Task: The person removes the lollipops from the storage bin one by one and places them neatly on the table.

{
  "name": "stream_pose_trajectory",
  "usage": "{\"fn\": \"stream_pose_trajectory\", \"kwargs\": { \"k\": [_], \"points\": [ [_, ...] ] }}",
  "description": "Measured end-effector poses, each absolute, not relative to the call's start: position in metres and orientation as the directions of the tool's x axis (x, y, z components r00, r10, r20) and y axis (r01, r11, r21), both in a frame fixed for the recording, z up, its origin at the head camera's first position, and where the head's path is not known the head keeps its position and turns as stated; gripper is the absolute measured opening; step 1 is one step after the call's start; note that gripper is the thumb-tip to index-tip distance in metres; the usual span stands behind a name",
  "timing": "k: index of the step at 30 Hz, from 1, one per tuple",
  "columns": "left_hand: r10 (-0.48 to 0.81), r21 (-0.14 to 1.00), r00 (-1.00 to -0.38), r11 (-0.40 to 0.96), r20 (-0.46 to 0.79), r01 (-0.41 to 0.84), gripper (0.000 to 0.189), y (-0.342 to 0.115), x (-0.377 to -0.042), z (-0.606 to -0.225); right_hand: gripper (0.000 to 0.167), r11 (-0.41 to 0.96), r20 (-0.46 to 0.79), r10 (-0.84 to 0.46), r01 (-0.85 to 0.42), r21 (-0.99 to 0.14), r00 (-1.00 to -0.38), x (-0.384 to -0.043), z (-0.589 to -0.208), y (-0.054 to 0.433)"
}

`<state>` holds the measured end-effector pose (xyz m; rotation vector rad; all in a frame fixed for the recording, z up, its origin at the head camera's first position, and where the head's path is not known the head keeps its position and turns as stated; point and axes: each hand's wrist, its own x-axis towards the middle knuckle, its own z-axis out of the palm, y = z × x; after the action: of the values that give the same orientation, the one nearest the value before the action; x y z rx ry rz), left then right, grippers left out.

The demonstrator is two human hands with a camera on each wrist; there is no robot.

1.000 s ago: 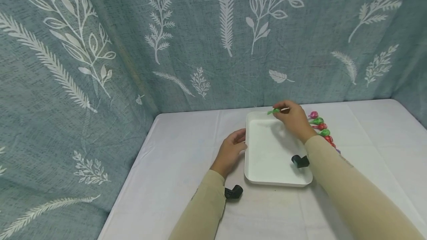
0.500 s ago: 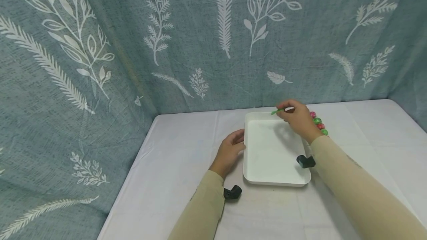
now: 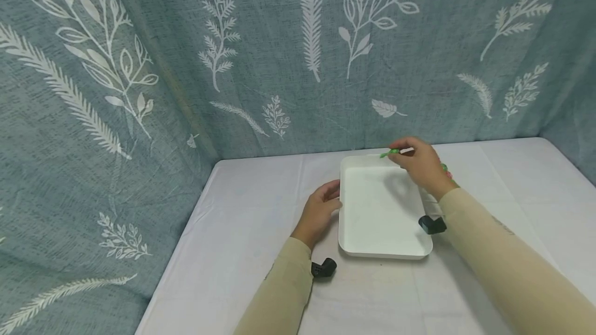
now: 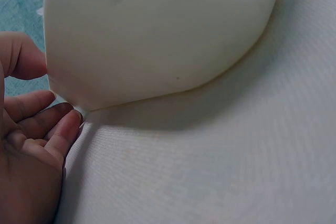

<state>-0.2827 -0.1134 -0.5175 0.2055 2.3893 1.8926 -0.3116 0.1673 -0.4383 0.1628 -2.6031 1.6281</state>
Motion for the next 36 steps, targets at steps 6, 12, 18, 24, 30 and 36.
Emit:
{"fn": "stream_pose_trajectory", "kwargs": {
  "k": [6, 12, 18, 24, 30, 36],
  "points": [
    [0.156, 0.971, -0.988, 0.235, 0.013, 0.049, 0.065, -0.115, -0.282, -0.517, 0.040, 0.445, 0.092, -0.060, -0.109, -0.889, -0.994, -0.311, -0.437, 0.173],
    [0.153, 0.973, -0.988, 0.229, 0.005, 0.041, 0.063, -0.117, -0.282, -0.518, 0.037, 0.478, 0.112, -0.067, -0.130, -0.869, -0.991, -0.306, -0.442, 0.183],
    [0.151, 0.973, -0.989, 0.228, 0.003, 0.038, 0.064, -0.117, -0.281, -0.519, 0.038, 0.498, 0.094, -0.060, -0.112, -0.860, -0.994, -0.299, -0.445, 0.192],
    [0.145, 0.974, -0.989, 0.227, -0.006, 0.028, 0.063, -0.117, -0.280, -0.518, 0.043, 0.512, 0.077, -0.043, -0.088, -0.854, -0.996, -0.293, -0.449, 0.200],
    [0.157, 0.974, -0.988, 0.223, 0.004, 0.039, 0.063, -0.117, -0.278, -0.518, 0.043, 0.543, 0.107, -0.042, -0.113, -0.832, -0.993, -0.286, -0.451, 0.209],
    [0.165, 0.975, -0.986, 0.217, 0.012, 0.049, 0.064, -0.117, -0.278, -0.519, 0.040, 0.559, 0.131, -0.039, -0.130, -0.819, -0.991, -0.276, -0.449, 0.218]
  ]
}}
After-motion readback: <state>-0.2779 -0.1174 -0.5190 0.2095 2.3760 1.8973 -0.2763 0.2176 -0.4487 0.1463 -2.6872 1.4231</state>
